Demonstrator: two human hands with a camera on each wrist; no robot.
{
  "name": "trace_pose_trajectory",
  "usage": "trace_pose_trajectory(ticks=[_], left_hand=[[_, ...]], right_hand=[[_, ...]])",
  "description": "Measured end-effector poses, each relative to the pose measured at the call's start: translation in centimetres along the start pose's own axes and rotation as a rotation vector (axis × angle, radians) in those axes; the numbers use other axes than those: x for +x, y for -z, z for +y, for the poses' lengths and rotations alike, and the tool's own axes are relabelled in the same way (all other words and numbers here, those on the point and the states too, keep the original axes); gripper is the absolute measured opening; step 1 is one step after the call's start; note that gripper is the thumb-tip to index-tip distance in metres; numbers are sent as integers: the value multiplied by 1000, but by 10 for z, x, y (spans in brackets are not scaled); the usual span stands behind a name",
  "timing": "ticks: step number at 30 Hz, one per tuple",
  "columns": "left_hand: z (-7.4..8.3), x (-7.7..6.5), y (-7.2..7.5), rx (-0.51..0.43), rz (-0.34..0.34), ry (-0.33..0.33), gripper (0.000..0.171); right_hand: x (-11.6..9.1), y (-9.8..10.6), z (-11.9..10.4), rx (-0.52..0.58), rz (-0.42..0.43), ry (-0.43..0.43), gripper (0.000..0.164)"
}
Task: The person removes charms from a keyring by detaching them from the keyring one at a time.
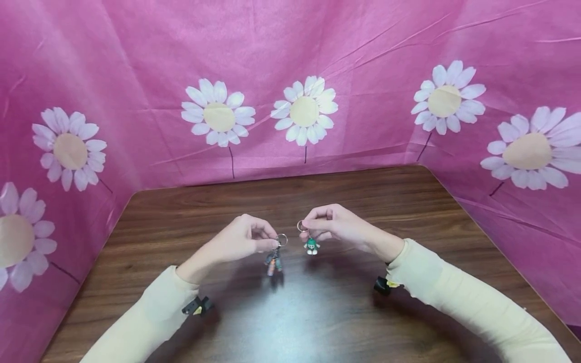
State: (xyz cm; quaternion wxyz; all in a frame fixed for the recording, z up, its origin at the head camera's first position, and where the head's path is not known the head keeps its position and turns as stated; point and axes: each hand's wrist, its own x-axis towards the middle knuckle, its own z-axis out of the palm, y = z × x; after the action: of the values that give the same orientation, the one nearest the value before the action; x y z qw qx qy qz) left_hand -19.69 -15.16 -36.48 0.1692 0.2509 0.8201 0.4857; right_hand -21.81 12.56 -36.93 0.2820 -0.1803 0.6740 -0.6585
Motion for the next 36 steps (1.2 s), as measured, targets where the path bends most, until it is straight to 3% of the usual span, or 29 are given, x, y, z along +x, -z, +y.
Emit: trace_pose_trajectory(ticks=[4,8,13,19,26,30,36], left_hand=[[-10,5,14,-202,-85,187,19],[-21,8,20,-303,-96,250,22],[-33,8,18,-360,-58,208,23],[-45,-1,19,-308,-39,139,23],[-58,-24,28,-260,-160,101,20],[-61,-32,30,-267,-211,63,20],[-68,-35,26,-304,-163,70,22]], right_hand=[[5,21,3,4,5,8,35],[9,48,9,-17,41,-18,27],[14,83,24,-36,81,-85,27],[16,117,47,24,98,-130,25],[18,137,62,117,119,-160,32],[20,142,65,34,106,-189,38],[25,148,66,-165,136,-205,39]])
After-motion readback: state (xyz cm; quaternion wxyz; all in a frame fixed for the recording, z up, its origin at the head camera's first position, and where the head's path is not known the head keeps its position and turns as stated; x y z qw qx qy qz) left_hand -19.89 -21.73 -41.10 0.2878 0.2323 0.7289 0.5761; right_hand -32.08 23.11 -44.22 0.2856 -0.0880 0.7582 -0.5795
